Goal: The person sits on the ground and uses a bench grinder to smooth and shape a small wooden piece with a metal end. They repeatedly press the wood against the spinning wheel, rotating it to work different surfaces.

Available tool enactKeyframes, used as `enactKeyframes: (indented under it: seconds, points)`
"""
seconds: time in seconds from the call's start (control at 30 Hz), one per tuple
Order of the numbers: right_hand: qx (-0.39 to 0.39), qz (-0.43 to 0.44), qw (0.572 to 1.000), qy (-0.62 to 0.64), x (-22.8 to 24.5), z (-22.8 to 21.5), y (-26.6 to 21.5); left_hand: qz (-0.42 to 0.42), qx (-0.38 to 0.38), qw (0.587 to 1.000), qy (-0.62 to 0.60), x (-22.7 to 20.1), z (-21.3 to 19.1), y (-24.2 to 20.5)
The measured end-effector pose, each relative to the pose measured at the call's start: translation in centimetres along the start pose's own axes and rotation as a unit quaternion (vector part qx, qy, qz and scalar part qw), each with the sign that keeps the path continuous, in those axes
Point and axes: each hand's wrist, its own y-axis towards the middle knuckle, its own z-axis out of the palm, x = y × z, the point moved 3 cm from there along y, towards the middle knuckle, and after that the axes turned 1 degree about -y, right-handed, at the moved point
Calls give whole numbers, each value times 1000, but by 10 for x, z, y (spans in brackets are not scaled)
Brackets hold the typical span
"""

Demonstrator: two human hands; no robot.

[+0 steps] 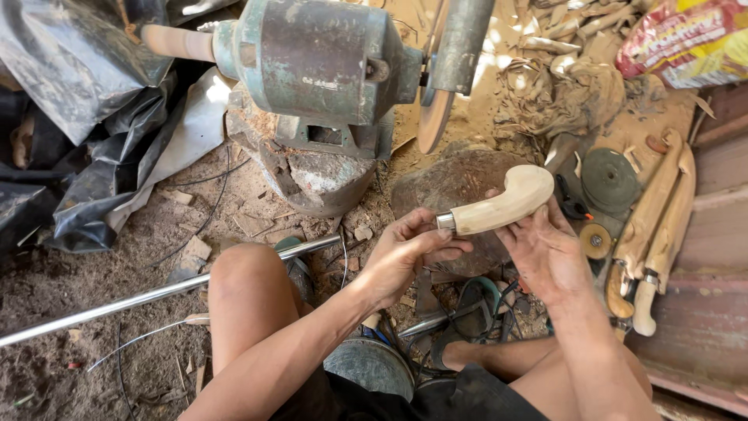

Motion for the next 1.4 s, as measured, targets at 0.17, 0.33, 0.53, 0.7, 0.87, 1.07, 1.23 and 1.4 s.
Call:
enactKeyframes:
  seconds: [0.17,0.33,0.53,0.7,0.87,1.07,1.23,1.4]
  points:
    - [-29,-32,999,4,-23,-4,25,7,-64,990,125,9,-16,16]
    - [-42,-41,998,27,-30,-9,48,57,-87,959,262,11,-22,27]
    - [-53,-40,996,52,-40,-18,62,27,-127,947,293,13,-28,35]
    - [-47,-46,998,11,-45,-10,72,3,-124,990,69,19,-41,52]
    - [-24,-55,998,-23,-48,6,87,9,-114,993,-31,26,-57,65]
    - [-58,-93,991,-73,-49,8,106,29,-133,990,-33,33,-65,82]
    - [-47,-89,993,-63,-48,9,114,37,-128,987,-89,32,-68,94]
    - [-65,-106,989,-81,-45,10,117,29,-132,987,-86,30,-68,97]
